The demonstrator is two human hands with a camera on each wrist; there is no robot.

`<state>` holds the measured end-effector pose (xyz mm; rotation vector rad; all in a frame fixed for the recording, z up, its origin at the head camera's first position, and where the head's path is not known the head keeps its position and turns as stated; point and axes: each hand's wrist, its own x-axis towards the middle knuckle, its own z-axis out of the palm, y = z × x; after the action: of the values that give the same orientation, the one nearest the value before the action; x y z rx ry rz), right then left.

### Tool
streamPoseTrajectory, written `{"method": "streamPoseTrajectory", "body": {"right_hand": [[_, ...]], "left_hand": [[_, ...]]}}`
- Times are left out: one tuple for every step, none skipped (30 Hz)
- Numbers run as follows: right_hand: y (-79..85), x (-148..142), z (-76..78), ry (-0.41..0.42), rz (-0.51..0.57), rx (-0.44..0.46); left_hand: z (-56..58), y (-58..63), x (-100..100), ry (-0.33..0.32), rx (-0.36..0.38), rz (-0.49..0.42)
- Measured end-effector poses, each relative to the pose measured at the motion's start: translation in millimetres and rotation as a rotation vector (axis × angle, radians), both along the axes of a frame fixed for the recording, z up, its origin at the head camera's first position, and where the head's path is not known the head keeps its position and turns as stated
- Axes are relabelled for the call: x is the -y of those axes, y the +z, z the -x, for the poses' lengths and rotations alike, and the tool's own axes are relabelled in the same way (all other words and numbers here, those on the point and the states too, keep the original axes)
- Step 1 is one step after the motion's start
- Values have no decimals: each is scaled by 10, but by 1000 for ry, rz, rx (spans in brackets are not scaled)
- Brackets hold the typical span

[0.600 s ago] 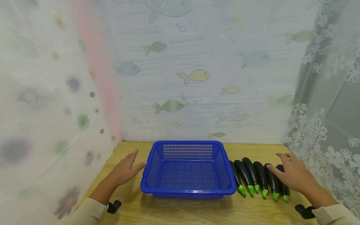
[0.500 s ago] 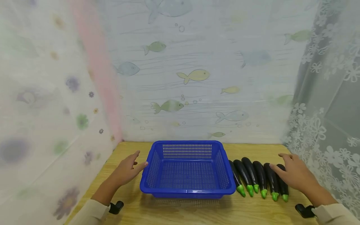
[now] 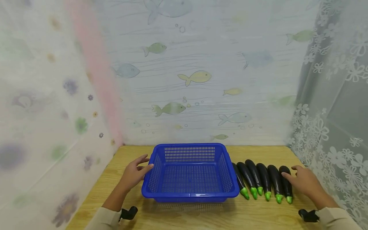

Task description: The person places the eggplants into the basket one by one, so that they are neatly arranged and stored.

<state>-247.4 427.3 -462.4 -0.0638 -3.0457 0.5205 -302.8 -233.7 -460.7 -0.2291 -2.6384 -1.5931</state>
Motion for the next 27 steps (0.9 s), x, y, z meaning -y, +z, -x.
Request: {"method": "streamPoseTrajectory", "body": {"right_hand": [[-15,-6,4,-6,6,2],[-30,-10,9,-11,12,3],[-42,-11,14,-16,16,2],[-53,-11,19,-20,17,0],[-68,-9,25,-23,22,1],[-82,-6,29,-26,33,6],[-92,-2,34,-30,43,11],[-102,4,38,-33,52,16],[-114,8,41,-37,62,23],[-124,13,42,-39,71,28],[-132,15,43,-42,81,34],[-139,17,44,-46,89,37],[-146,20,46,-49,91,38],[-153,21,47,-50,90,39],[-160,20,48,-50,90,39],[-161,20,49,-51,91,38],[-162,20,50,-53,92,38],[-161,20,52,-53,95,36],[-156,18,50,-54,97,31],[-144,17,49,-54,103,29],[-131,16,48,-56,111,24],[-115,17,46,-58,115,15],[-99,17,43,-58,120,7],[-77,20,39,-58,126,1],[-58,23,35,-58,128,-5],[-39,26,33,-58,131,-10],[-23,35,28,-57,130,-23]], "left_hand": [[4,-9,-9,-2,6,-26],[5,-17,-18,-3,11,-50],[6,-26,-26,-7,13,-69],[7,-35,-35,-5,13,-81],[5,-44,-42,-6,7,-87],[6,-53,-49,-3,4,-98],[5,-63,-57,0,0,-103],[5,-72,-66,5,-5,-111],[8,-82,-73,5,-10,-119],[8,-89,-83,11,-10,-133],[12,-99,-87,10,-14,-145],[14,-103,-99,17,-11,-162],[15,-108,-105,21,-8,-172],[19,-114,-111,24,-6,-182],[21,-115,-117,23,-6,-188],[22,-114,-123,30,-5,-193],[25,-112,-125,31,-7,-193],[25,-106,-130,36,-4,-199],[31,-101,-131,35,-5,-197],[31,-94,-132,35,-9,-195],[30,-87,-131,32,-12,-194],[34,-85,-130,33,-10,-193],[41,-87,-129,33,-7,-191],[40,-85,-130,33,-6,-190],[38,-84,-130,34,-8,-183],[38,-84,-132,36,-9,-184],[43,-90,-135,37,-8,-186]]}}
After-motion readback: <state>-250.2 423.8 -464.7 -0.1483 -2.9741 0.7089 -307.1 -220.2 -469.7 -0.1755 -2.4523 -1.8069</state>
